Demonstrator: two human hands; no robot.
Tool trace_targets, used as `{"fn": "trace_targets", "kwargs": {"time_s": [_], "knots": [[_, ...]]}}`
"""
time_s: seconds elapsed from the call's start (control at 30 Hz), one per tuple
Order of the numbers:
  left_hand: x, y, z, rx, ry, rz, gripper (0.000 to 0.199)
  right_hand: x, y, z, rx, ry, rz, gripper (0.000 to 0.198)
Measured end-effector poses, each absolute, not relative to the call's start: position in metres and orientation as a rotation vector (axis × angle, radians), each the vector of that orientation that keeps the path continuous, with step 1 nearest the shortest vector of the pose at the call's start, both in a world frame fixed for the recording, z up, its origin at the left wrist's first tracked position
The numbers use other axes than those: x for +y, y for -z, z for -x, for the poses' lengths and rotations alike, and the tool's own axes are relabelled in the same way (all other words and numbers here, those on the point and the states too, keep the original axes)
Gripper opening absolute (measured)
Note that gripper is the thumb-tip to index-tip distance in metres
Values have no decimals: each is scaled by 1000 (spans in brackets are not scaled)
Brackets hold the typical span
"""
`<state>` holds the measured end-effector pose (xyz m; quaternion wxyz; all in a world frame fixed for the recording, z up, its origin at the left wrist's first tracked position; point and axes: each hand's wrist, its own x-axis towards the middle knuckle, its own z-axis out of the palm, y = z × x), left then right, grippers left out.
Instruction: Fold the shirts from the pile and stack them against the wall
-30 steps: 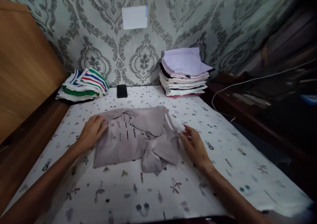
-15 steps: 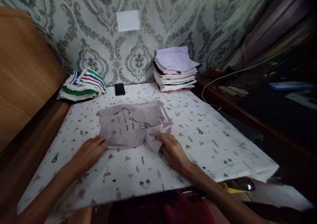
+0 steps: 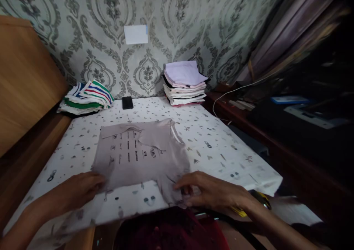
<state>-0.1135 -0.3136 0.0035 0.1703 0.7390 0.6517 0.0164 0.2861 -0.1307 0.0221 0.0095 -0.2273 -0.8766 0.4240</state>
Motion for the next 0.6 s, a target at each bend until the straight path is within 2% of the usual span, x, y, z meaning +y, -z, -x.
{"fn": "trace_targets", "kwargs": {"time_s": [0.1,0.23,0.3,0.37,0.5,0.6], "knots": [[-298,-20,105,1773,-4,-1965,25,-114,-20,-282,-2654,-1344,724,29],[-257,-27,95,1816,-197,-1948,35,-85,-5,-248,-2794,-739,762,31],[-233,-16,91,1863,-288,-1989,37,-73,4,-227,-2881,-425,763,33],[-211,0,88,1894,-313,-2042,42,-64,10,-210,-2928,-232,777,26],[-177,30,89,1962,-169,-2066,55,-48,15,-194,-2958,-121,856,19],[-159,41,97,2041,-110,-2044,59,-32,17,-192,-2839,-318,906,20]]}}
